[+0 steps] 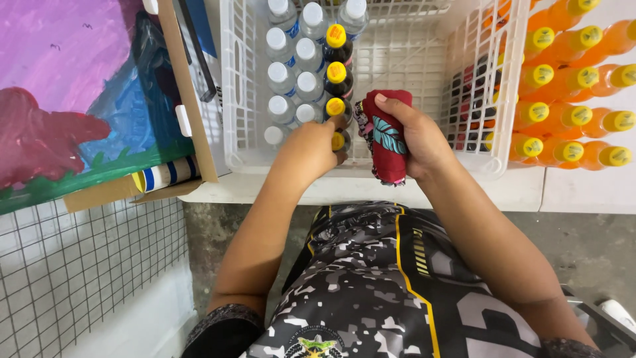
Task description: The person arranges orange and dark-colored bottles on a white table, then wipes the dark bottles with a red cloth. The person places the cleaned bottles into a white plastic crate alongside water bottles and snack packets.
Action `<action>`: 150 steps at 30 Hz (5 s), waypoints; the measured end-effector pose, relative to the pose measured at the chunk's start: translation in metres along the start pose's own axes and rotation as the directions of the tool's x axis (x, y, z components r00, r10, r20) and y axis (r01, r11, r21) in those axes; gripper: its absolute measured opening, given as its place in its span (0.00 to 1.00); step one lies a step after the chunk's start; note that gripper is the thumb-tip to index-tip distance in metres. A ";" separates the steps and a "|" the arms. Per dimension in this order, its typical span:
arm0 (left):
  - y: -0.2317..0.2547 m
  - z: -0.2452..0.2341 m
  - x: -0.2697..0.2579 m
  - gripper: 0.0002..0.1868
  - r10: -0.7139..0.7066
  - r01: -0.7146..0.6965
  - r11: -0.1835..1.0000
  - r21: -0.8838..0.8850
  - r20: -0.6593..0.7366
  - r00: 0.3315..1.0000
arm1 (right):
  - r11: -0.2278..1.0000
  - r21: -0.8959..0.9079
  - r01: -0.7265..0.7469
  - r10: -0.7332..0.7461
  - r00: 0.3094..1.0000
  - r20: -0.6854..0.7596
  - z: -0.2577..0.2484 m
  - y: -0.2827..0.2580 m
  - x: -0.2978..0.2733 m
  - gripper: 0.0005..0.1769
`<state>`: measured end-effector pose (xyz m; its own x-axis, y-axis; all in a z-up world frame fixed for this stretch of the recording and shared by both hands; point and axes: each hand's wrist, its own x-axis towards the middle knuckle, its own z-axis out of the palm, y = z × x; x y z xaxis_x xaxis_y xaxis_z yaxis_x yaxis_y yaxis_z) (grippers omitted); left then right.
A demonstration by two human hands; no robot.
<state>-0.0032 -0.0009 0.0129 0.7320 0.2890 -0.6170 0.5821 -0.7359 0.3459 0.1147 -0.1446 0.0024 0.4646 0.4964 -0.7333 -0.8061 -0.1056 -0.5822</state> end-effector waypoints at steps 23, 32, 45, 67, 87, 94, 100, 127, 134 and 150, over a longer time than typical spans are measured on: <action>-0.016 -0.041 0.109 0.12 0.311 -0.390 0.912 0.130 -0.839 0.446 | 0.999 0.047 0.010 -0.015 0.993 0.120 -0.009 0.005 0.003 0.19; -0.027 -0.040 0.254 0.21 0.278 -0.169 0.959 0.225 -0.657 0.701 | 0.995 0.085 0.059 -0.064 0.997 0.053 -0.017 0.007 0.006 0.18; -0.041 -0.033 0.255 0.20 0.221 -0.116 0.973 0.197 -0.684 0.695 | 0.998 0.054 -0.014 0.009 0.996 0.086 -0.011 0.004 0.003 0.20; -0.020 -0.025 0.240 0.22 0.179 -0.004 0.963 0.269 -0.630 0.756 | 0.996 0.086 -0.024 0.017 0.997 0.075 -0.014 0.003 0.001 0.26; 0.162 0.026 0.018 0.13 0.738 -0.748 0.591 0.301 -0.577 0.351 | 0.606 0.488 0.628 -0.616 0.759 -0.211 -0.235 -0.007 -0.107 0.37; 0.220 0.127 0.059 0.07 0.809 -0.369 0.587 0.720 -0.502 0.307 | 0.695 0.462 0.551 -0.538 0.825 -0.175 -0.299 -0.020 -0.107 0.43; 0.249 0.153 0.086 0.20 0.402 0.024 0.632 0.774 -0.354 0.844 | 0.881 0.395 0.260 -0.318 0.944 0.088 -0.369 -0.016 -0.067 0.56; 0.300 0.133 -0.070 0.33 0.614 -0.672 0.740 -0.017 -0.389 0.687 | 0.704 0.022 0.710 -0.626 0.605 0.492 -0.383 -0.043 -0.081 0.67; 0.328 0.177 -0.040 0.21 0.286 -0.894 0.414 -0.170 -0.908 0.305 | 0.829 0.181 0.529 -0.422 0.379 0.824 -0.386 -0.052 -0.038 0.72; 0.344 0.195 -0.045 0.37 0.102 -0.597 -0.649 -0.471 -0.832 0.545 | 0.878 -0.206 -0.433 0.263 0.076 0.962 -0.398 0.022 -0.045 0.56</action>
<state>0.0952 -0.3860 0.0217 0.7533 0.5917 0.2871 -0.6481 0.5938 0.4769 0.2221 -0.5126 -0.1169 -0.5295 0.8385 0.1285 -0.8330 -0.4853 -0.2658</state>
